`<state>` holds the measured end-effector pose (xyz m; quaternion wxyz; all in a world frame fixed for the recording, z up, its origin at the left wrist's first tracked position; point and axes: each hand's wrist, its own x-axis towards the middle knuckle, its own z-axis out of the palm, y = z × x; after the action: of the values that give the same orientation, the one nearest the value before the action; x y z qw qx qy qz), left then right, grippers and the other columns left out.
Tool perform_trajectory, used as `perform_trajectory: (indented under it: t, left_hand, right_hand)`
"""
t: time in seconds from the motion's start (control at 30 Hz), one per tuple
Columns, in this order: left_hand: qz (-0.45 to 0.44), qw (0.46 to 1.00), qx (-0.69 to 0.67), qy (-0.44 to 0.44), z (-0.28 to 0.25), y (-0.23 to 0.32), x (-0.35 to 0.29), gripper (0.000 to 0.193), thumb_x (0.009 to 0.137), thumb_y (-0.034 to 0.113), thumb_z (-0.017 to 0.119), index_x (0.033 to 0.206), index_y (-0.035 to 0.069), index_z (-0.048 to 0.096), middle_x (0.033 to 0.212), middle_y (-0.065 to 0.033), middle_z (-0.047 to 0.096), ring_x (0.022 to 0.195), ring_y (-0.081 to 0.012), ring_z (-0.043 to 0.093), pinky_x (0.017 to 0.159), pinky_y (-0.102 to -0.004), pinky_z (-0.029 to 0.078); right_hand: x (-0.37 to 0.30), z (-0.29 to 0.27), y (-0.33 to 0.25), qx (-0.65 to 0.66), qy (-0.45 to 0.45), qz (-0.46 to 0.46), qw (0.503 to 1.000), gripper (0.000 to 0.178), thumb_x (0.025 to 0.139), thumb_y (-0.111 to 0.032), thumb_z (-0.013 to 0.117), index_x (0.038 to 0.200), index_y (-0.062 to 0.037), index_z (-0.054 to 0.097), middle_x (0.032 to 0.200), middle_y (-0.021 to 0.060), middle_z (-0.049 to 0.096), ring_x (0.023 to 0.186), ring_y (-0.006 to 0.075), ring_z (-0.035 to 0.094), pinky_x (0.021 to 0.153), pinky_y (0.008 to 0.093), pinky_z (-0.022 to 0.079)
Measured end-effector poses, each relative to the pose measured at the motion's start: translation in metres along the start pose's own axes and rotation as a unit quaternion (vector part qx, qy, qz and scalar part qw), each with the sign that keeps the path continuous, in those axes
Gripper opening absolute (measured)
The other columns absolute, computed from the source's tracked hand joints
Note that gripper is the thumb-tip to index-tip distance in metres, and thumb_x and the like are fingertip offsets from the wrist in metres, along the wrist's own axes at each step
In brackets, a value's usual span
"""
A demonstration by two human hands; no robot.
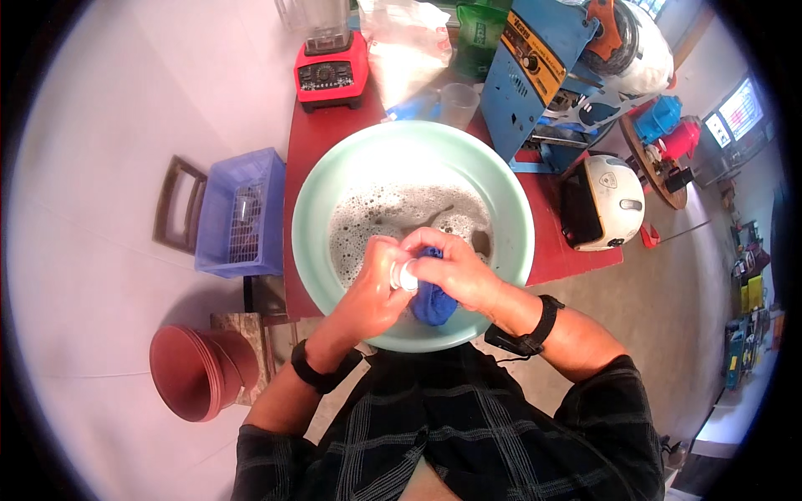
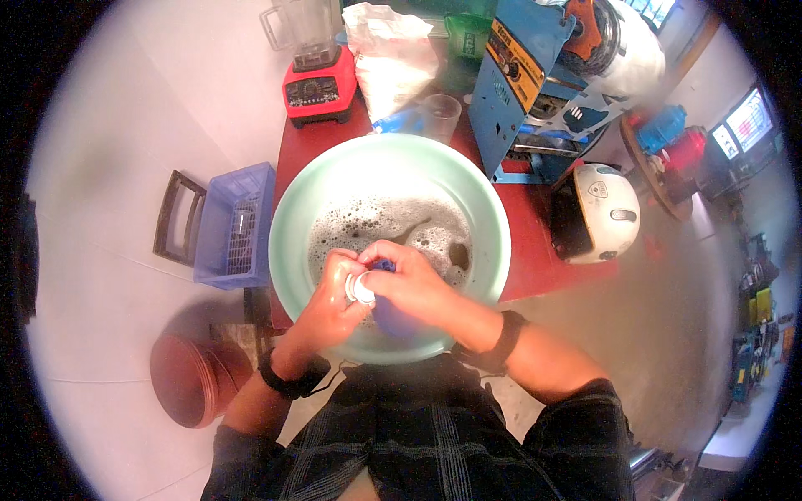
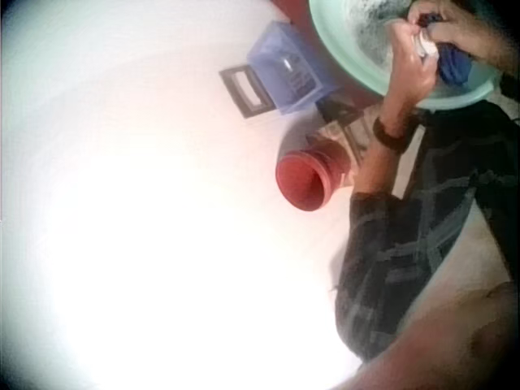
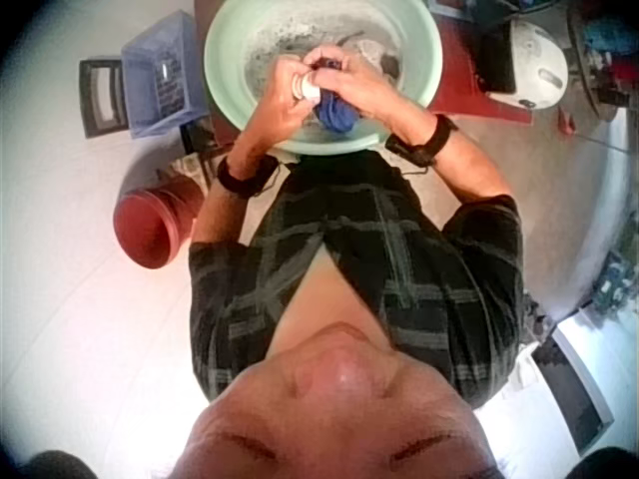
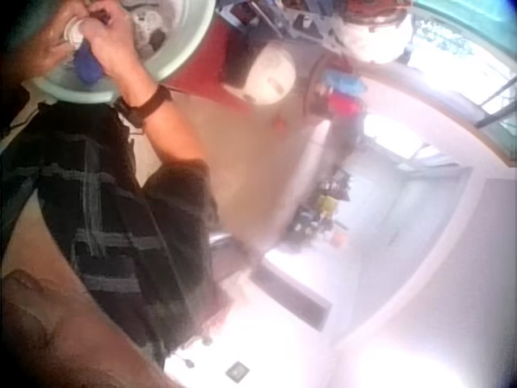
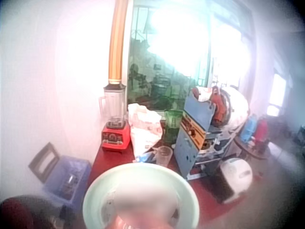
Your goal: The person handles a reddish cloth, rubs it with a white stick, and then scrubs a small white cap with the cloth. They then move to a basin of soapy water and scrub the cap and a blue cloth with the reddish cloth.
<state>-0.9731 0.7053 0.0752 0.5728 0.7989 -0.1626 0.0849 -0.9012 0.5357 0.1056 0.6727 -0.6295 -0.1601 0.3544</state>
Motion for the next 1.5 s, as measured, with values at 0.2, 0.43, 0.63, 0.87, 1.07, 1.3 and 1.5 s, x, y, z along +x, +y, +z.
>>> perform_trajectory:
  t: [0.2,0.43,0.63,0.87,1.07,1.3,1.5]
  left_hand:
    - [0.024,0.999,0.003,0.037,0.004,-0.005,0.001,0.044,0.079,-0.005,0.063,0.116,0.005,0.042,0.113,-0.0183,0.041,0.104,-0.0331,0.049,0.09,-0.0394,0.043]
    - [0.023,0.999,0.011,0.03,0.002,-0.003,0.005,0.045,0.078,-0.005,0.063,0.116,0.005,0.042,0.113,-0.0196,0.041,0.108,-0.0338,0.047,0.091,-0.0406,0.043]
    - [0.056,0.994,0.064,0.062,0.003,-0.005,0.005,0.044,0.078,-0.005,0.064,0.115,0.004,0.042,0.113,-0.0196,0.041,0.11,-0.0336,0.048,0.092,-0.0402,0.043]
    - [-0.034,0.991,-0.126,-0.024,-0.009,-0.001,0.011,0.044,0.076,-0.005,0.067,0.113,0.006,0.044,0.116,-0.016,0.043,0.112,-0.0283,0.048,0.094,-0.0375,0.042]
    - [-0.041,0.996,-0.059,-0.048,-0.02,-0.002,0.012,0.037,0.077,-0.004,0.066,0.106,0.005,0.045,0.109,-0.0142,0.043,0.105,-0.0275,0.048,0.09,-0.0378,0.042]
    - [-0.012,1.0,0.026,0.009,-0.009,-0.002,0.007,0.038,0.075,-0.003,0.065,0.104,0.005,0.042,0.106,-0.0159,0.041,0.101,-0.0317,0.047,0.088,-0.0389,0.042]
    - [0.02,0.998,0.048,0.019,-0.006,0.0,0.006,0.038,0.076,-0.003,0.064,0.106,0.004,0.042,0.107,-0.0182,0.041,0.102,-0.0368,0.047,0.089,-0.0428,0.043]
  right_hand:
    - [0.005,-0.003,0.001,0.069,-0.006,0.016,0.997,0.029,0.082,-0.009,0.063,0.111,-0.0031,0.062,0.102,0.005,0.063,0.095,0.0119,0.059,0.085,0.0264,0.048]
    - [0.005,0.0,0.001,0.055,-0.003,-0.012,0.998,0.026,0.083,-0.008,0.06,0.108,-0.0025,0.064,0.104,0.0053,0.063,0.096,0.0125,0.06,0.086,0.0273,0.048]
    - [0.011,-0.007,0.004,0.142,-0.007,0.02,0.99,0.025,0.082,-0.005,0.059,0.106,-0.002,0.066,0.103,0.0067,0.065,0.094,0.0147,0.062,0.084,0.0286,0.05]
    - [0.01,-0.016,0.003,0.056,-0.013,-0.035,0.998,0.025,0.082,-0.002,0.06,0.106,-0.002,0.066,0.103,0.0054,0.064,0.096,0.0135,0.06,0.087,0.0279,0.048]
    - [0.008,-0.003,-0.004,0.014,-0.043,-0.015,0.999,0.03,0.08,-0.006,0.067,0.11,-0.0045,0.064,0.102,0.0031,0.062,0.098,0.0128,0.058,0.089,0.0284,0.047]
    - [0.009,-0.001,0.003,0.064,-0.036,-0.001,0.997,0.031,0.08,-0.005,0.065,0.111,-0.0043,0.063,0.103,0.004,0.063,0.099,0.0134,0.059,0.09,0.0293,0.048]
    - [0.008,-0.003,0.005,0.113,-0.028,0.004,0.993,0.026,0.082,-0.006,0.064,0.108,-0.002,0.064,0.103,0.0044,0.064,0.097,0.0132,0.059,0.088,0.0287,0.047]
